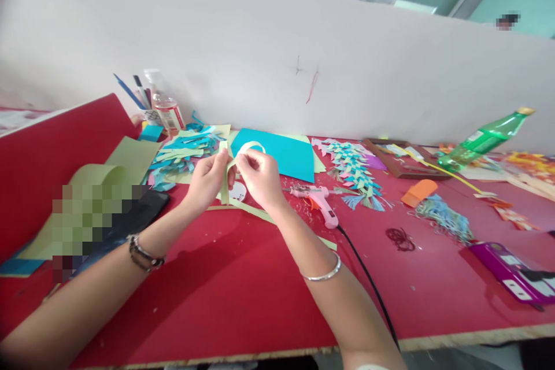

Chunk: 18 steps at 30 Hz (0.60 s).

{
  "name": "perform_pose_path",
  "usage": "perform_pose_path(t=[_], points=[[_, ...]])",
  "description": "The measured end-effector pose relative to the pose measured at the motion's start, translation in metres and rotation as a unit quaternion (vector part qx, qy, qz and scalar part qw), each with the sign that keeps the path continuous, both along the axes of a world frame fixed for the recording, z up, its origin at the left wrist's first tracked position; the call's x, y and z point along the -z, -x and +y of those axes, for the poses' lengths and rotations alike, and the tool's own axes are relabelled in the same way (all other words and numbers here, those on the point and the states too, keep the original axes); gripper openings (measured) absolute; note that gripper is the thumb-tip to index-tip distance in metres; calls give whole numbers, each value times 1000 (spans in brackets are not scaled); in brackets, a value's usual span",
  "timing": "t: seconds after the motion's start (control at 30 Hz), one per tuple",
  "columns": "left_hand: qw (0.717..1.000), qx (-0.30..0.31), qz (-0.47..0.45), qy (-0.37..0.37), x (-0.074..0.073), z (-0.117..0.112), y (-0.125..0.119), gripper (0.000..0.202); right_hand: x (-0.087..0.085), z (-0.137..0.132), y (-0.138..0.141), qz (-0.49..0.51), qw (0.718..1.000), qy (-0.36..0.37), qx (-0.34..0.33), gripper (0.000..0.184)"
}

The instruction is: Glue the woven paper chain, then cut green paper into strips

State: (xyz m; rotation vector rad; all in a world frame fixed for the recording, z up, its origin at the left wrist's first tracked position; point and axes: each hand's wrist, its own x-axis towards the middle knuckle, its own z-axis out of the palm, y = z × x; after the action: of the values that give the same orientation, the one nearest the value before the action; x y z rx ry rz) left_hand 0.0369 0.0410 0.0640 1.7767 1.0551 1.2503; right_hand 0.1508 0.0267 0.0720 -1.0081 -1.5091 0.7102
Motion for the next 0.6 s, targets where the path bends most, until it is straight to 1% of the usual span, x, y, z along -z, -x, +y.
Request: perform_pose_path(t=[0.07, 0.13, 0.2, 0.27, 0.37, 0.5, 0.6], points=[[1000, 29, 0, 5, 0, 1, 1, 50, 0, 1, 0, 24, 1000, -2, 3, 29], [998, 64, 19, -4, 0, 3, 1, 47, 0, 2, -1, 44, 999, -11, 11, 29], [996, 77, 37, -18, 2, 4, 1, 46, 0, 3, -2, 51, 998, -17, 23, 28], [997, 51, 52, -35, 4, 4, 1, 48, -1, 3, -3, 42, 999, -9, 16, 26], [996, 1, 65, -56, 4, 2, 2, 50, -3, 1, -2, 10, 1000, 5, -15, 26], [998, -4, 44, -44, 2, 1, 1, 52, -3, 0, -1, -19, 1000, -10, -10, 27], [1000, -2, 0, -20, 3, 2, 1, 51, -2, 0, 0, 6, 1000, -11, -17, 28]])
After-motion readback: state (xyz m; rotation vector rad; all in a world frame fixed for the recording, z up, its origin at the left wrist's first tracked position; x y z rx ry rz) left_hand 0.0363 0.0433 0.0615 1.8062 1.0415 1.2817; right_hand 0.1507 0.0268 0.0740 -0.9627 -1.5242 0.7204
